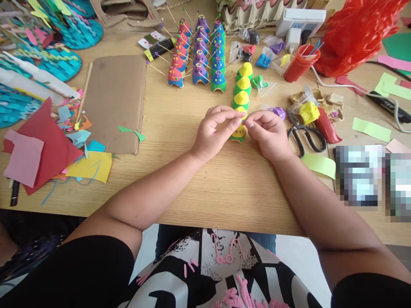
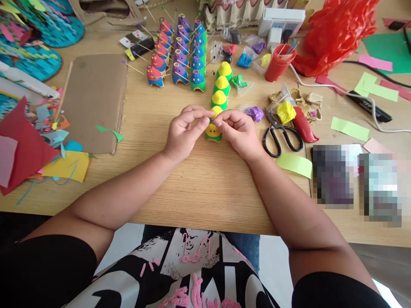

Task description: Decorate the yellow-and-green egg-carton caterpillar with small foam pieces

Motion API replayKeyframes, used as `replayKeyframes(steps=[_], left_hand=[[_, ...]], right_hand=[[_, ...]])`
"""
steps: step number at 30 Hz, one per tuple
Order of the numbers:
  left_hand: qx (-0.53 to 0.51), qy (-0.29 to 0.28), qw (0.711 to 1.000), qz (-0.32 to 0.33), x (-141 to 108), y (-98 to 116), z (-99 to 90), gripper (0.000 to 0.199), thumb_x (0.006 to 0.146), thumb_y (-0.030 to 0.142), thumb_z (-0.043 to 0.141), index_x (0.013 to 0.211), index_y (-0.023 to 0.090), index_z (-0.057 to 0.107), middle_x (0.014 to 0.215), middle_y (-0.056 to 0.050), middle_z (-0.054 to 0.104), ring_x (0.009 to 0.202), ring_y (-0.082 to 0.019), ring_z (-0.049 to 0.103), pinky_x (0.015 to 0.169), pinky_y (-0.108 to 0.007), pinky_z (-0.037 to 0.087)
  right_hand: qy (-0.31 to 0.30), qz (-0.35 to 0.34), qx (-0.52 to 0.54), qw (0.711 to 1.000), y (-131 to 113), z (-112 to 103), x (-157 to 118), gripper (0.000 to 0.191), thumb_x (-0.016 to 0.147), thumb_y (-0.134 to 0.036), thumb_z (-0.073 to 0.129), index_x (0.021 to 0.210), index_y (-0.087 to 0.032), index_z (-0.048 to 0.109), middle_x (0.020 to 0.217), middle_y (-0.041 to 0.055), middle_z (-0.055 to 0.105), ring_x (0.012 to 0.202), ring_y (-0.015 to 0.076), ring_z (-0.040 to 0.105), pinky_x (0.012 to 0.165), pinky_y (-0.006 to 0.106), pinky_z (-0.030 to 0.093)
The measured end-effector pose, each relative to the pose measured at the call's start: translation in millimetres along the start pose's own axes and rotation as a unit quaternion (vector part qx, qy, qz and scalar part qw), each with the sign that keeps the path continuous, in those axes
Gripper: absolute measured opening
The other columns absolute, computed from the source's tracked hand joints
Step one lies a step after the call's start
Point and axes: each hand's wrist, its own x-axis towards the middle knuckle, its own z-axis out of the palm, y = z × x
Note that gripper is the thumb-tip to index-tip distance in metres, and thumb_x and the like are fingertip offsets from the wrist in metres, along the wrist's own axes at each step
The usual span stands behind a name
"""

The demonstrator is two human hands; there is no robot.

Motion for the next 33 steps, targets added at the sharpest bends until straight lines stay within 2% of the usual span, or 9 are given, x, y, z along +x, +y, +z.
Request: replayKeyframes(steps=[13,19,25,30,33], left_hand=[[0.003,0.026,0.999,0.036,0.0,-3.7,4.4,0.031,0.103,0.059,0.069,0.099,0.030,0.078,0.104,0.000,0.080,0.108,-0.018,0.075,0.107,-0.042,0.058],[0.020,0.017,0.999,0.036,-0.1,-1.7,2.6,0.034,0.104,0.062,0.066,0.100,0.030,0.078,0.104,0.000,0.079,0.110,-0.018,0.074,0.110,-0.043,0.058],[0.026,0.008,0.999,0.020,-0.2,3.2,0.6,0.039,0.104,0.065,0.062,0.110,0.032,0.082,0.110,-0.001,0.079,0.114,-0.018,0.074,0.109,-0.041,0.058],[0.028,-0.002,0.999,0.019,0.1,3.2,0.7,0.036,0.103,0.065,0.066,0.107,0.033,0.082,0.108,-0.001,0.079,0.112,-0.018,0.074,0.111,-0.043,0.057],[0.033,0.001,0.999,0.013,0.0,2.4,0.8,0.040,0.103,0.067,0.063,0.104,0.032,0.082,0.106,-0.001,0.078,0.112,-0.019,0.074,0.111,-0.045,0.058]], right_hand=[[-0.010,0.000,-0.036,0.999,3.3,-4.2,-2.2,0.044,0.086,-0.062,0.085,0.081,-0.020,0.071,0.062,-0.0057,0.053,0.058,0.0068,0.050,0.055,0.021,0.045],[-0.007,-0.005,-0.028,1.000,4.7,-2.3,-2.2,0.043,0.084,-0.059,0.088,0.082,-0.020,0.070,0.062,-0.0070,0.052,0.056,0.0059,0.047,0.056,0.021,0.044],[-0.006,-0.004,-0.020,1.000,4.1,-2.0,-2.1,0.043,0.086,-0.059,0.087,0.081,-0.020,0.069,0.062,-0.0068,0.052,0.055,0.0059,0.046,0.055,0.022,0.043],[0.002,0.015,-0.035,0.999,5.1,-3.6,-3.9,0.048,0.081,-0.065,0.088,0.079,-0.022,0.068,0.061,-0.0058,0.051,0.057,0.0083,0.047,0.053,0.023,0.042],[0.008,0.019,-0.039,0.999,8.3,-7.1,-4.9,0.049,0.084,-0.068,0.084,0.079,-0.022,0.068,0.060,-0.0058,0.049,0.054,0.0082,0.043,0.050,0.023,0.039]])
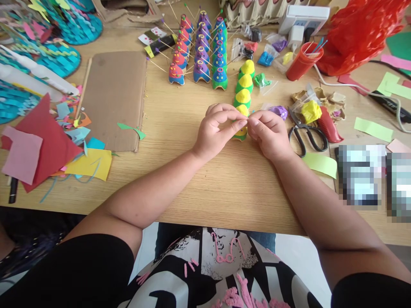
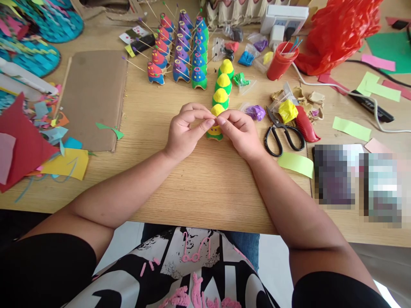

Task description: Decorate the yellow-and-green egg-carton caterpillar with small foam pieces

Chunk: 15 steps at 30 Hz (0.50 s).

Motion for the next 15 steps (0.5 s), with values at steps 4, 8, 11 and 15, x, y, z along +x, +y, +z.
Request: replayKeyframes(steps=[4,8,11,15], left_hand=[[-0.006,0.016,1.000,-0.013,-0.4,-2.9,1.0,0.042,0.102,0.068,0.064,0.100,0.030,0.082,0.104,-0.001,0.077,0.110,-0.018,0.073,0.110,-0.043,0.059],[-0.023,0.037,0.999,-0.025,-0.7,-7.1,3.0,0.043,0.099,0.071,0.066,0.098,0.031,0.082,0.101,0.000,0.075,0.108,-0.017,0.073,0.108,-0.042,0.060],[-0.034,0.039,0.998,-0.026,-1.1,-8.4,4.0,0.041,0.099,0.070,0.067,0.098,0.032,0.083,0.101,0.000,0.074,0.108,-0.017,0.073,0.108,-0.042,0.061],[-0.036,0.038,0.998,-0.033,-2.0,-7.3,4.6,0.039,0.098,0.069,0.068,0.101,0.034,0.085,0.103,-0.001,0.074,0.110,-0.017,0.073,0.109,-0.042,0.062]], right_hand=[[0.009,-0.007,0.000,1.000,3.2,-2.9,0.5,0.048,0.089,-0.068,0.080,0.079,-0.021,0.069,0.059,-0.0058,0.046,0.052,0.0085,0.043,0.049,0.024,0.039],[0.017,-0.012,-0.006,1.000,3.1,-3.0,1.2,0.048,0.090,-0.067,0.078,0.078,-0.022,0.071,0.058,-0.0054,0.046,0.052,0.0092,0.043,0.048,0.024,0.038],[0.015,-0.013,0.001,1.000,2.4,-2.4,0.8,0.047,0.090,-0.066,0.079,0.078,-0.021,0.070,0.058,-0.0056,0.047,0.052,0.0085,0.043,0.048,0.023,0.039],[0.013,0.002,0.015,1.000,-1.2,1.9,0.1,0.046,0.084,-0.064,0.087,0.081,-0.021,0.071,0.060,-0.0060,0.050,0.055,0.0079,0.048,0.051,0.023,0.043]])
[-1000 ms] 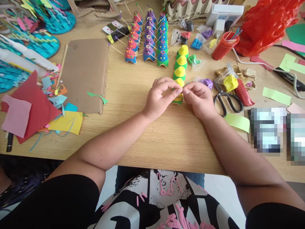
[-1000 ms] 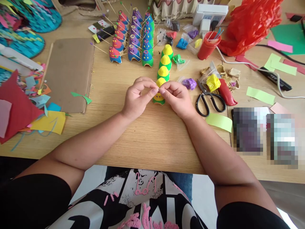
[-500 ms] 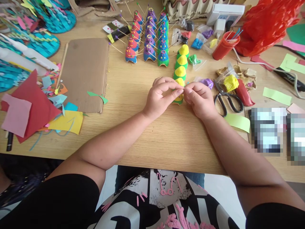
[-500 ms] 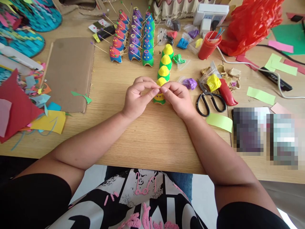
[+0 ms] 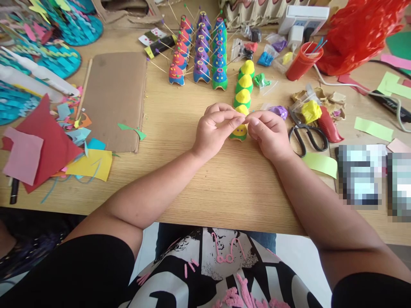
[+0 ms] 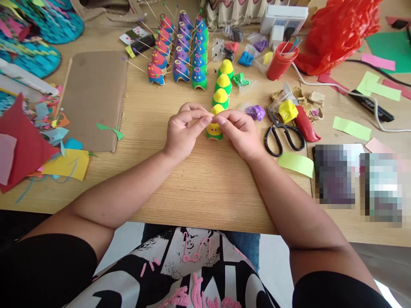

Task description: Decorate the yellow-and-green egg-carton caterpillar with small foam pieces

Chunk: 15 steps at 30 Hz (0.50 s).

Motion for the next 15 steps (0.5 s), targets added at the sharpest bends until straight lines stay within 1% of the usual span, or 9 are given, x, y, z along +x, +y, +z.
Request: replayKeyframes(steps=[4,10,12,15], left_hand=[[-0.004,-0.010,1.000,-0.005,-0.6,0.0,0.7,0.036,0.099,0.068,0.068,0.106,0.037,0.086,0.105,0.000,0.075,0.111,-0.017,0.073,0.109,-0.042,0.062],[-0.035,-0.038,0.999,-0.014,0.3,0.5,-0.1,0.039,0.100,0.070,0.064,0.111,0.039,0.085,0.113,0.000,0.077,0.117,-0.018,0.075,0.111,-0.041,0.063],[-0.041,-0.037,0.998,-0.013,0.6,2.2,-0.7,0.039,0.101,0.070,0.063,0.114,0.039,0.084,0.115,0.000,0.078,0.119,-0.018,0.075,0.111,-0.041,0.063],[-0.036,-0.031,0.999,-0.011,0.6,4.2,-1.0,0.039,0.100,0.070,0.065,0.110,0.036,0.084,0.112,-0.001,0.079,0.116,-0.018,0.076,0.111,-0.041,0.063]], right_hand=[[-0.004,0.009,0.018,1.000,-3.8,6.0,0.4,0.047,0.076,-0.062,0.093,0.080,-0.021,0.071,0.061,-0.0056,0.054,0.059,0.0093,0.054,0.053,0.023,0.047],[0.007,0.012,0.020,1.000,-4.7,6.5,1.6,0.047,0.075,-0.061,0.094,0.080,-0.022,0.069,0.060,-0.0065,0.053,0.057,0.0093,0.055,0.054,0.023,0.050],[0.009,0.013,0.021,1.000,-5.5,6.4,2.0,0.048,0.075,-0.061,0.094,0.079,-0.022,0.068,0.060,-0.0067,0.052,0.057,0.0090,0.055,0.054,0.023,0.050],[0.008,0.011,0.023,1.000,-6.4,6.6,2.2,0.049,0.075,-0.062,0.094,0.079,-0.021,0.067,0.060,-0.0068,0.052,0.056,0.0082,0.054,0.054,0.022,0.050]])
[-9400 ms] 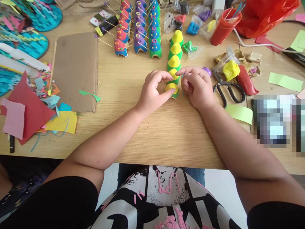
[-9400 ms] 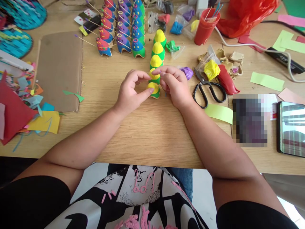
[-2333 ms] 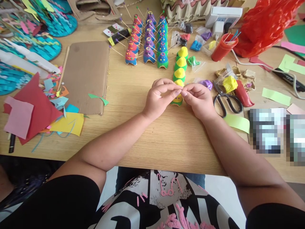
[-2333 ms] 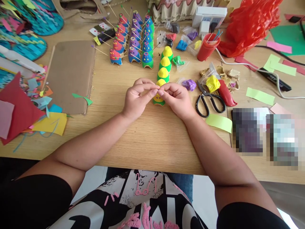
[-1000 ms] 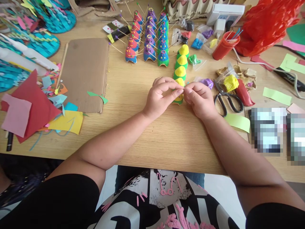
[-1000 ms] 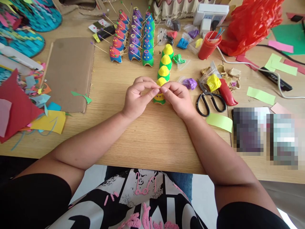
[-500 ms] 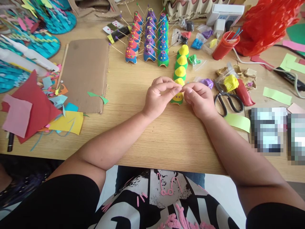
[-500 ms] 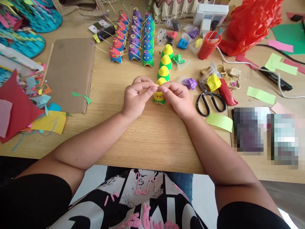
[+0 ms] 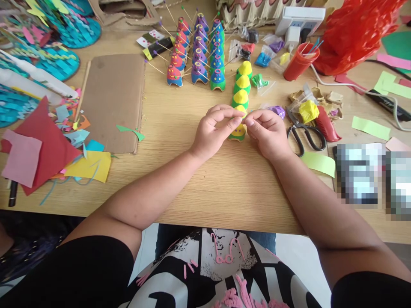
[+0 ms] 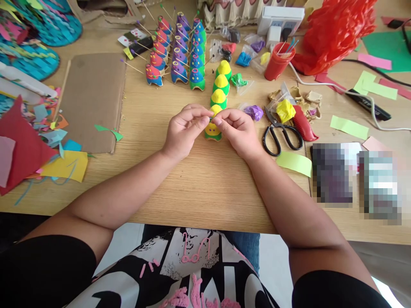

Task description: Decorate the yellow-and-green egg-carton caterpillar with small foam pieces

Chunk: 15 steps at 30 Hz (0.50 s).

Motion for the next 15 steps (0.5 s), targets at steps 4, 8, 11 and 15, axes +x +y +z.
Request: replayKeyframes(steps=[4,8,11,15], left_hand=[[0.016,0.007,1.000,0.005,-0.2,0.1,0.1,0.039,0.101,0.068,0.066,0.105,0.035,0.085,0.109,0.000,0.079,0.113,-0.018,0.075,0.109,-0.041,0.062],[0.029,0.004,0.999,0.014,-0.2,-1.1,-0.2,0.036,0.102,0.066,0.065,0.109,0.037,0.085,0.107,0.000,0.078,0.112,-0.018,0.074,0.108,-0.041,0.061],[0.048,-0.003,0.999,0.026,-0.5,-2.4,-1.0,0.034,0.103,0.064,0.065,0.112,0.038,0.085,0.107,0.000,0.077,0.112,-0.018,0.072,0.109,-0.042,0.060],[0.064,-0.006,0.997,0.051,-0.3,-3.0,-3.0,0.028,0.103,0.061,0.067,0.113,0.042,0.085,0.106,0.000,0.076,0.110,-0.019,0.071,0.109,-0.044,0.058]], right_hand=[[-0.010,-0.007,-0.009,1.000,1.1,-0.8,-0.7,0.048,0.076,-0.062,0.093,0.080,-0.021,0.069,0.061,-0.0061,0.054,0.057,0.0081,0.053,0.054,0.022,0.049],[-0.008,-0.001,-0.019,1.000,2.6,-2.4,-1.3,0.047,0.078,-0.065,0.090,0.083,-0.022,0.071,0.063,-0.0049,0.057,0.060,0.0099,0.056,0.054,0.022,0.048],[-0.005,0.007,-0.010,1.000,2.6,-2.3,-1.1,0.047,0.078,-0.063,0.091,0.080,-0.022,0.069,0.062,-0.0049,0.056,0.061,0.0101,0.058,0.054,0.023,0.048],[0.003,0.013,0.000,1.000,1.3,-0.7,-0.3,0.047,0.078,-0.060,0.093,0.079,-0.021,0.066,0.062,-0.0053,0.055,0.060,0.0094,0.058,0.054,0.022,0.048]])
